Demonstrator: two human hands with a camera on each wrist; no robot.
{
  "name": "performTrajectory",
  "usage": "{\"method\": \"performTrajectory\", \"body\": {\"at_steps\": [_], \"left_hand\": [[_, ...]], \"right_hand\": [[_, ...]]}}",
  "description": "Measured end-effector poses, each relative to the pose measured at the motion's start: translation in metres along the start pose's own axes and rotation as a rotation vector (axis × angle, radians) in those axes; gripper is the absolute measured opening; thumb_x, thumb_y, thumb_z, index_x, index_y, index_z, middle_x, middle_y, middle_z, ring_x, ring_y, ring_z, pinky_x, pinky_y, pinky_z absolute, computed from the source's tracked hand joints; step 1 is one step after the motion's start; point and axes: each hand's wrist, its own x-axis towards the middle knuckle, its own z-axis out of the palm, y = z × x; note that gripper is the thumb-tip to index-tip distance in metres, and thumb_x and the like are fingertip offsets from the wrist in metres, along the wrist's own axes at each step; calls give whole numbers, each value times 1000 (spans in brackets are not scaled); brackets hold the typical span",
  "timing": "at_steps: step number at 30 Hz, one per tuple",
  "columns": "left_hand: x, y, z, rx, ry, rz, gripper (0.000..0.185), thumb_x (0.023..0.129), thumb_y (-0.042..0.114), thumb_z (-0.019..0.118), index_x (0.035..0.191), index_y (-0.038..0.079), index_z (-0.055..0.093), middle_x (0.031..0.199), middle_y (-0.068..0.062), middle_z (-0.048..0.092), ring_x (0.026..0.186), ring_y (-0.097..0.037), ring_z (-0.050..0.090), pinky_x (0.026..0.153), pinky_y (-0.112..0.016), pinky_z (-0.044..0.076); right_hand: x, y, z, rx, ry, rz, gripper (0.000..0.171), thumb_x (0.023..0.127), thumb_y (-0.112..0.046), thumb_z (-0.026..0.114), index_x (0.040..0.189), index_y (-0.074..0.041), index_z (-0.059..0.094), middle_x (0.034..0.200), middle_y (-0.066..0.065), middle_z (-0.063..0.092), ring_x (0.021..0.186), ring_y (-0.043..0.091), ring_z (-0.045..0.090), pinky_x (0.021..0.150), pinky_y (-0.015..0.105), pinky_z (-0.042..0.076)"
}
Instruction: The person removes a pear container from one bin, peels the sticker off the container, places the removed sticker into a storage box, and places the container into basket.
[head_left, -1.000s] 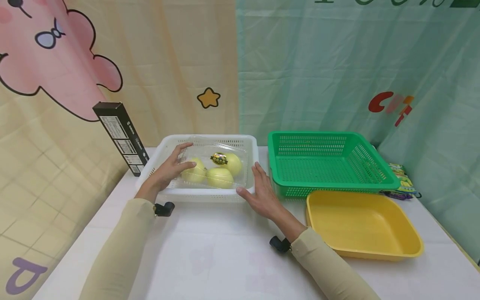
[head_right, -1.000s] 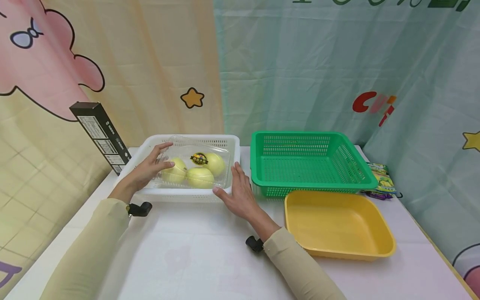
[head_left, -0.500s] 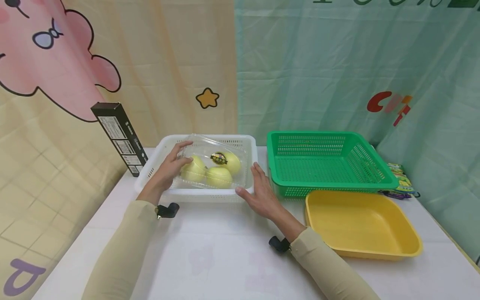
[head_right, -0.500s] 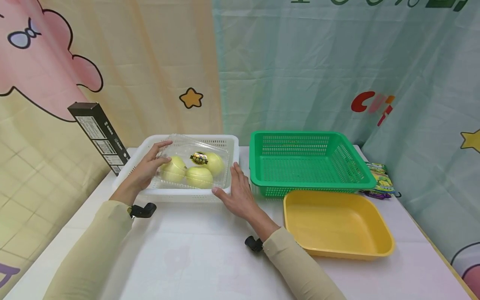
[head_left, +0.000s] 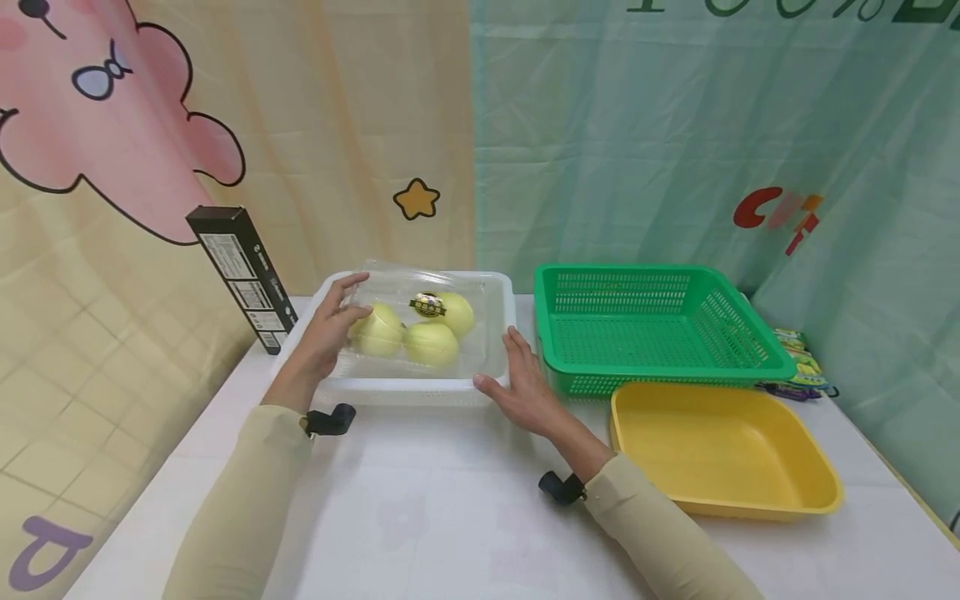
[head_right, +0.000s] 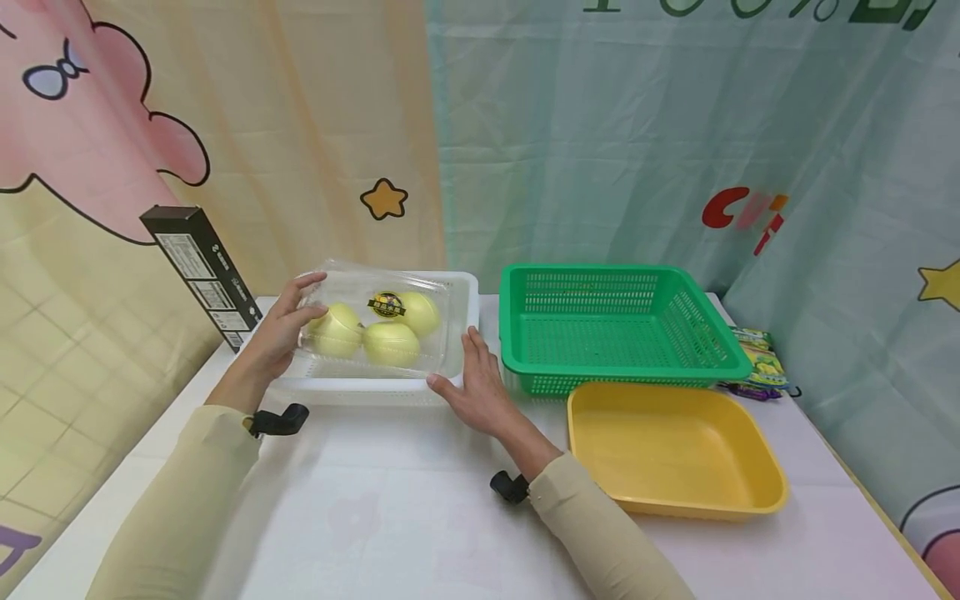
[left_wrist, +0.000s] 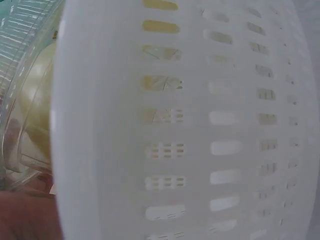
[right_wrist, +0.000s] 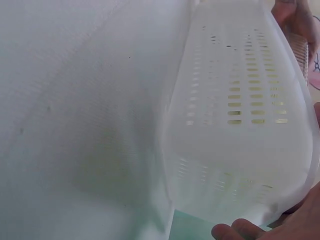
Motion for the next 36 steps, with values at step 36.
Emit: {"method": "performTrajectory", "body": {"at_steps": [36], "left_hand": [[-76,39,-16,-346,83,-18,55,98,15,46,143,39,28,158,-2,-8,143,-27,-7,109,-66,-4]], "right_hand": [[3,-4,-22,-4,-126,-20,83,89,-38,61,151,-7,15,160,9,9,147,30,13,117,55,18]]}}
